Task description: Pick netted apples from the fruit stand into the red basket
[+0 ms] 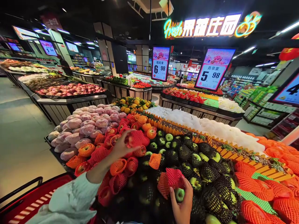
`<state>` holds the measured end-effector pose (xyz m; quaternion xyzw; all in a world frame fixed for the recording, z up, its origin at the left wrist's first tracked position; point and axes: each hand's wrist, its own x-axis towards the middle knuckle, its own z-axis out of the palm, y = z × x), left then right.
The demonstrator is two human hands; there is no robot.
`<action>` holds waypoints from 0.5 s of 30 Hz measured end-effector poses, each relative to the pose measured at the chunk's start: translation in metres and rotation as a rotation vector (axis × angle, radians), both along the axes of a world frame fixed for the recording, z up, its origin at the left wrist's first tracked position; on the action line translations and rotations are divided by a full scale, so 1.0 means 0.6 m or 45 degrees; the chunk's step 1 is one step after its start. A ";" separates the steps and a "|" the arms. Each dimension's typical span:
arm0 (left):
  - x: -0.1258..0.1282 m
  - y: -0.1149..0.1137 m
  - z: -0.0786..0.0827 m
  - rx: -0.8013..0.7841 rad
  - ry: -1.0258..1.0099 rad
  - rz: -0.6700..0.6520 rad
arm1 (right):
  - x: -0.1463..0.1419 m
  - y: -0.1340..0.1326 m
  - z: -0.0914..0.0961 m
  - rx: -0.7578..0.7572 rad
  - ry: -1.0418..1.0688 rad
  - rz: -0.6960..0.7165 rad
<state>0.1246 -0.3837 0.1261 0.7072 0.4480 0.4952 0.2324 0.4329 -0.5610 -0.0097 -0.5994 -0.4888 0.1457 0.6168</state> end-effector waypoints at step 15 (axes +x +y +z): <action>-0.003 0.389 -0.066 -0.477 1.006 0.383 | 0.087 0.044 -0.119 -0.083 -0.136 -0.247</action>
